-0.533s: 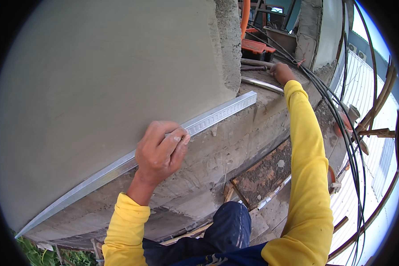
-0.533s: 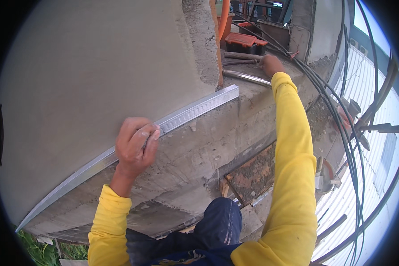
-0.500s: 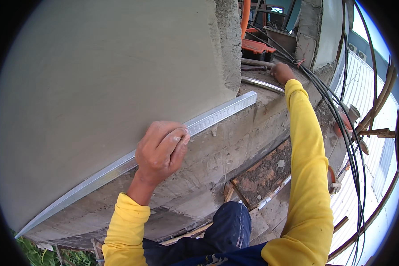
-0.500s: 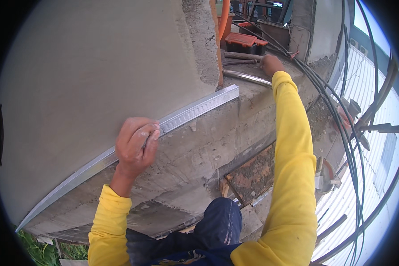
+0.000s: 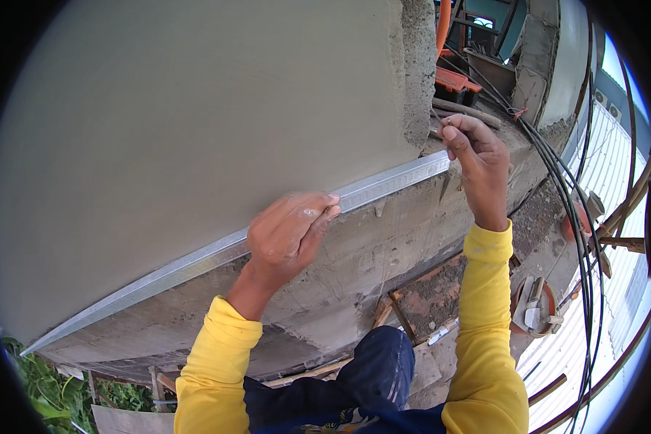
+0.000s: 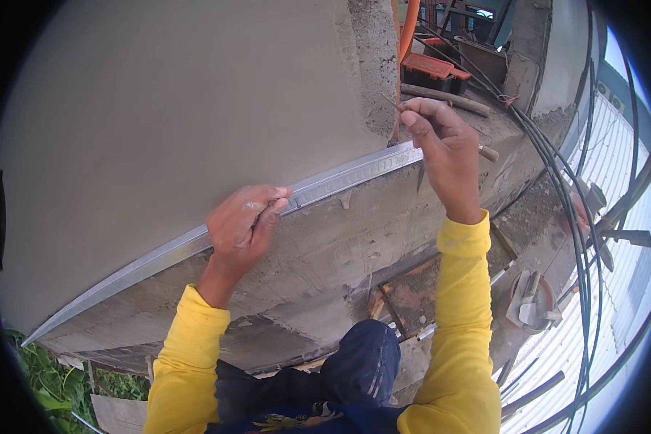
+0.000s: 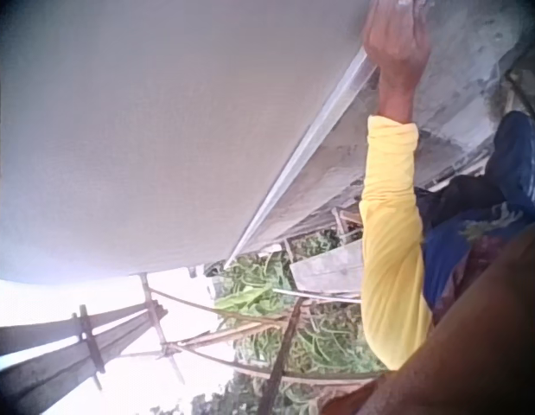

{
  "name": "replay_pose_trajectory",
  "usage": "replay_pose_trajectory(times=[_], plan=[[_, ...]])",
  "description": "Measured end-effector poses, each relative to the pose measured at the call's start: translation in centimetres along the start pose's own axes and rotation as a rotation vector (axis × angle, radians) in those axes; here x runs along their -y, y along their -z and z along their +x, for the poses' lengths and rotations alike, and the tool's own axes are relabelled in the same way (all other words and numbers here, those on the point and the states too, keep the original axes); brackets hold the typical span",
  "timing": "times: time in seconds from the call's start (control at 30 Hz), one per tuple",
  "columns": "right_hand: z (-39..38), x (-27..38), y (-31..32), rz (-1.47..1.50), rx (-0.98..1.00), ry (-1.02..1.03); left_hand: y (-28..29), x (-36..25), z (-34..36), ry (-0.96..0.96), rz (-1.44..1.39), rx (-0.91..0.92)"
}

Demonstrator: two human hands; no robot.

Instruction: The person positions a long metal trim strip along the edge of a concrete wall and secures it by hammering nails into the strip. The person then uses the hammer to remove debris from the wall surface.

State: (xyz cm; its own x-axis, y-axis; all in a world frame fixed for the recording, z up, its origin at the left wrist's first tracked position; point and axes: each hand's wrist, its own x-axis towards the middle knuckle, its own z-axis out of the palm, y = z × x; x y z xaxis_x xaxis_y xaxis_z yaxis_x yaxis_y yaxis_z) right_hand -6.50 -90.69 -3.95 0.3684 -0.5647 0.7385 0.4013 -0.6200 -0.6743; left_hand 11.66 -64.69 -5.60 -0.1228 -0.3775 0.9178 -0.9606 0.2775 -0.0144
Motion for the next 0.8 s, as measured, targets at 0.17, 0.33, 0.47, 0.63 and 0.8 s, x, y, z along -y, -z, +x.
replay_pose_trajectory(times=[0.17, 0.33, 0.47, 0.63, 0.8], plan=[[-7.8, 2.6, -9.9, 0.387, 0.184, -0.084, -0.3, 0.1, 0.2, 0.02, -0.044, -0.049], [-8.6, 1.9, -11.3, 0.581, 0.159, -0.143, -1.0, 0.4, 0.3, 0.049, -0.074, -0.089], [-8.6, 1.8, -10.7, 0.489, 0.205, -0.054, -0.8, 0.1, 0.2, 0.08, -0.1, -0.059], [-8.9, 2.4, -11.3, 0.393, 0.191, 0.086, -0.5, -0.4, 0.4, 0.198, -0.2, -0.055], [-8.9, 3.7, -10.9, 0.362, 0.196, -0.112, -0.3, -0.7, 0.8, 0.257, -0.195, -0.011]])
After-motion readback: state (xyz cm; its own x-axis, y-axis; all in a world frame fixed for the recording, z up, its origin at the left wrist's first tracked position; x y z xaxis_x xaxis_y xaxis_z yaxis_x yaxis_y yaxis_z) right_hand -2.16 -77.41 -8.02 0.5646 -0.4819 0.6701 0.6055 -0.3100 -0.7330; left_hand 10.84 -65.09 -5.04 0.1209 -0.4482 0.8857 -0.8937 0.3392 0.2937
